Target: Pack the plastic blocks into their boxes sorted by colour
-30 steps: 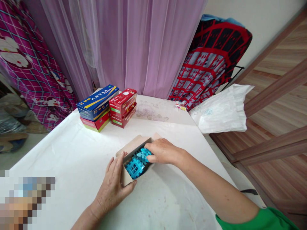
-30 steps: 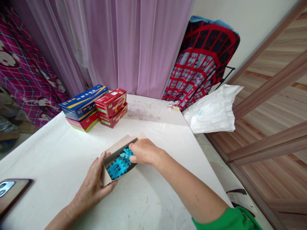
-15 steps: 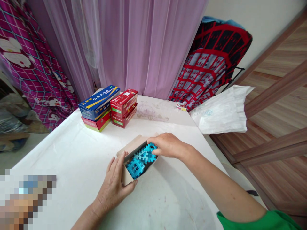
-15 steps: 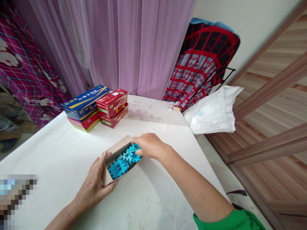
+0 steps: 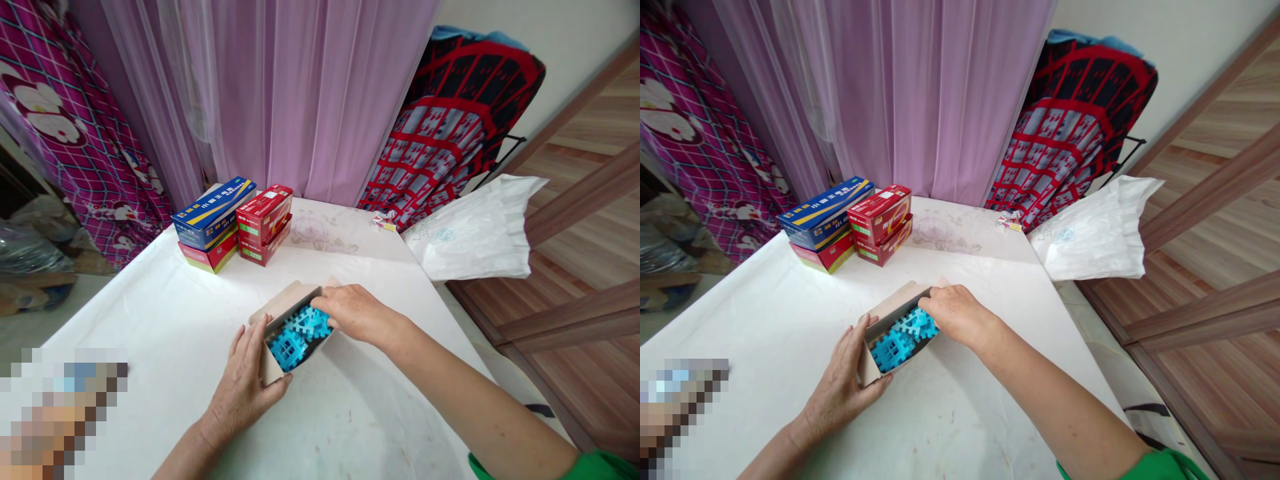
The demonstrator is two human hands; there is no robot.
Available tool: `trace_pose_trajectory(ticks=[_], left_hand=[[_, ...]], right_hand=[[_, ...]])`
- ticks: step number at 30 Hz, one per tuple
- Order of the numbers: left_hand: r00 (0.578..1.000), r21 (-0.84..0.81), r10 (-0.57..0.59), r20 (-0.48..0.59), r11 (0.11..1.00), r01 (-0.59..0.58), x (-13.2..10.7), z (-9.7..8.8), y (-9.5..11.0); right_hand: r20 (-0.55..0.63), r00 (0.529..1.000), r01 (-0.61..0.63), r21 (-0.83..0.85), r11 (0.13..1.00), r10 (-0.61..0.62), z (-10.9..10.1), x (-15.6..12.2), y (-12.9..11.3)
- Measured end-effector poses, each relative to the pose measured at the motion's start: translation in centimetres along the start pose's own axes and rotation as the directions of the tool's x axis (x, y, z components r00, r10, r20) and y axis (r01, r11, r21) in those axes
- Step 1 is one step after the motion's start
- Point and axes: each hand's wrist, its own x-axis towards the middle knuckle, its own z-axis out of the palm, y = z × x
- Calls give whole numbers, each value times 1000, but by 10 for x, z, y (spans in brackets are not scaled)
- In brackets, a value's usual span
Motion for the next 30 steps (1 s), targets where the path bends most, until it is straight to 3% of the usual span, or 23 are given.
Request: trace_pose_trajectory(ticks=[8,13,19,30], left_hand=[[1000,0,4,-5,1000,-4,-1,1,0],[1000,16,0,-18,1000,0,-3,4,-3],[1000,24,3,-15,1000,-2,-3,5,-2],[1000,22,15,-11,1000,-15,-3,4,-2]], right_hand=[[6,1000,11,67,998,-11,-2,-5,0],[-54,998,17,115,993,-11,2,-4,-3],[-89,995,56,52,997,-51,-2,6,-17],[9,993,120,-54,991,-120,-7,25,-41]])
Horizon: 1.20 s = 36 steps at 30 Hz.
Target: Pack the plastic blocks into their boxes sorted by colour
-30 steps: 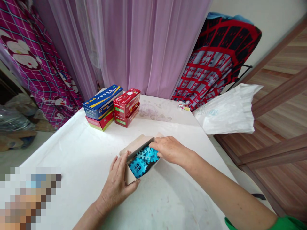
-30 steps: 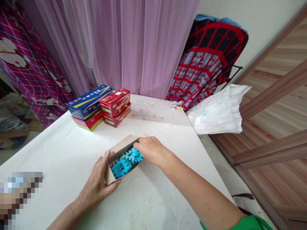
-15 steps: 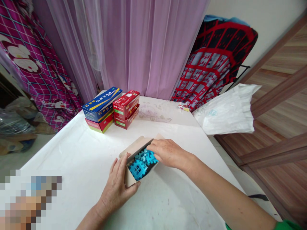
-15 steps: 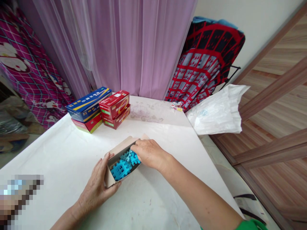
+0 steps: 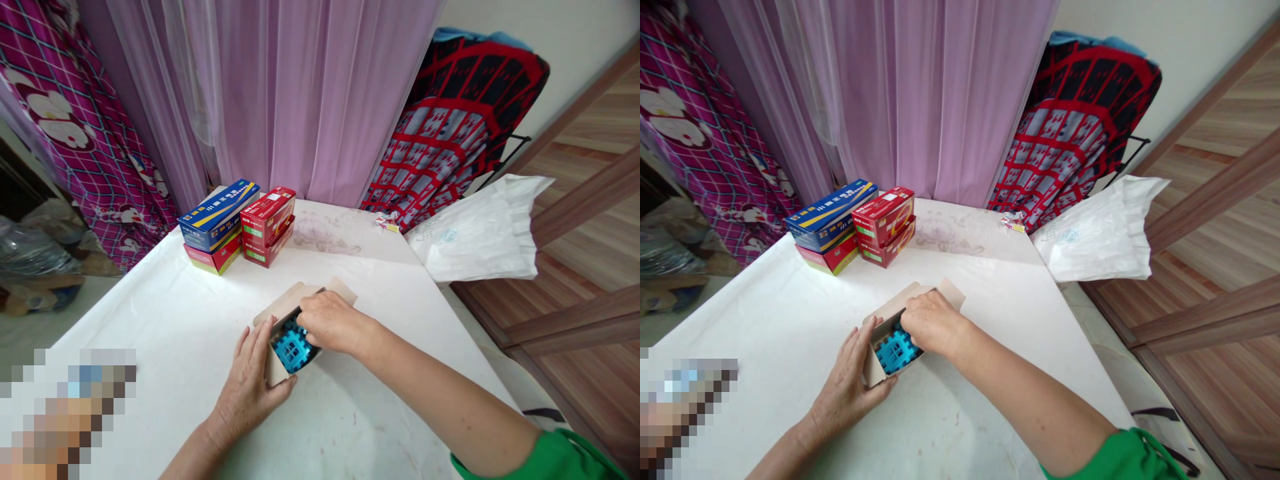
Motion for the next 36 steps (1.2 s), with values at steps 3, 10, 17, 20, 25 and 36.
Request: trace_pose_trajectory(ticks=[3,10,17,20,25,36], left_hand=[[1000,-3,-3,-5,1000,3,0,0,0],[1000,-5,-5,3,1000,6,0,1,0],[1000,-10,-13,11,1000,13,1,-1,1],[1000,-12,-15,11,1000,15,1,-1,1],[1000,-11,-20,16,1000,20,-1,1,-1],[1000,-11,-15,5,1000,15,1,-1,2]], right_hand=[[6,1000,18,-12,1000,-18,5,5,-1],[12,999,-33,30,999,33,-8,-2,4],[-26,1000,-11,129,992,14,-13,-27,11],[1,999,39,140,989,-39,-4,-29,7],[32,999,14,171,985,-20,-1,-25,3],[-108,976,-152,287,946,190,-8,-50,39]])
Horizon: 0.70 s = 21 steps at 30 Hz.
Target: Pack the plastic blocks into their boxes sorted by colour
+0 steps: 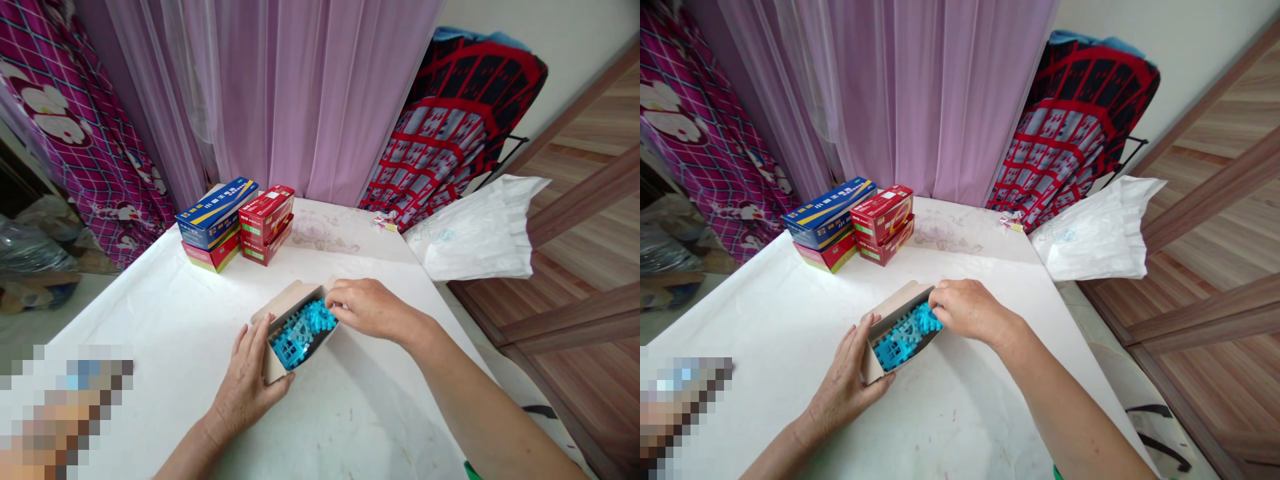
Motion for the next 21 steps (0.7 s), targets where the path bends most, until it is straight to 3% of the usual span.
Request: trace_pose_trajectory(ticks=[3,7,13,21], left_hand=[[1000,12,0,-4,1000,0,-1,2,-1],[1000,21,3,-16,1000,-3,-2,3,-2],[1000,11,8,-3,1000,-8,-1,1,-1],[1000,-11,-16,-22,1000,15,1,0,4]], right_hand=[[15,1000,8,-9,1000,-7,5,0,0],[89,990,111,-11,994,-110,15,10,-17],[169,975,159,-100,982,-141,26,25,-34],[76,990,126,-112,986,-118,18,19,-25]])
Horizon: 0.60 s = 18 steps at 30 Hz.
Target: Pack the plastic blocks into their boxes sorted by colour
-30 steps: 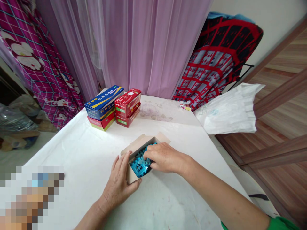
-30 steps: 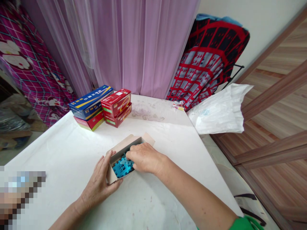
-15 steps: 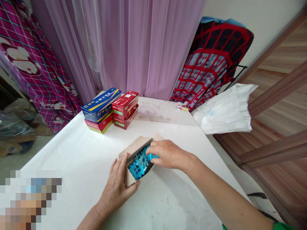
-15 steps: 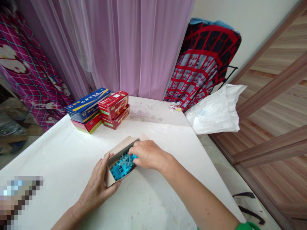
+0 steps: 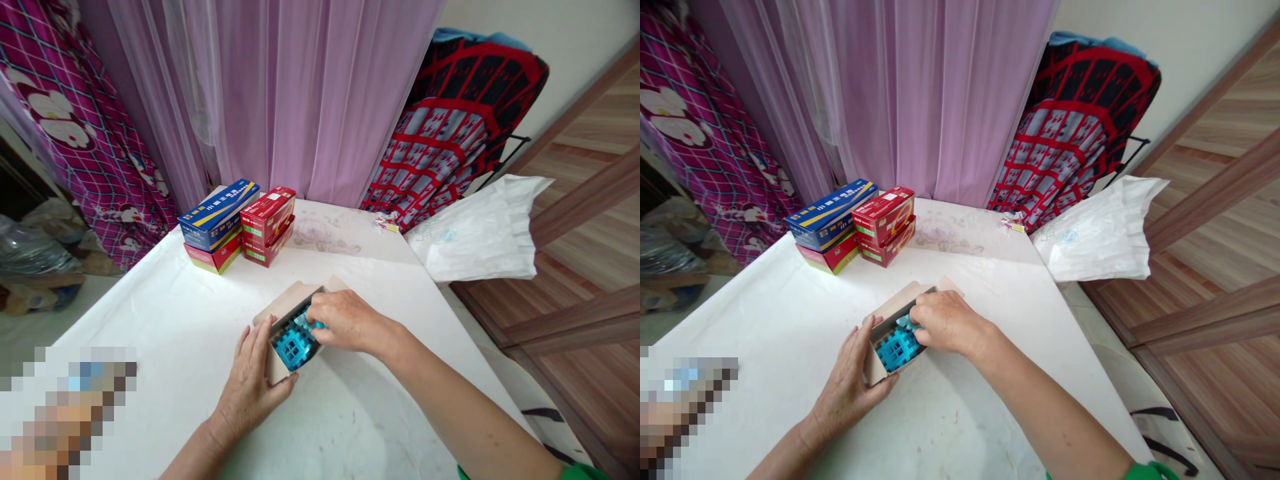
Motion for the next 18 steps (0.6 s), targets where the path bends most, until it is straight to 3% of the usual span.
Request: trace_pose_trajectory(ticks=[11,15,18], left_hand=[[1000,16,2,-1,1000,-2,-1,1,0],[1000,22,-2,3,1000,2,-1,3,-1],[1000,20,-11,4,1000,10,-2,3,-1]], right_hand=[[56,990,135,-83,987,-131,0,9,-30],[131,977,181,-119,976,-166,-1,19,-32],[98,983,167,-149,975,-154,1,22,-30]])
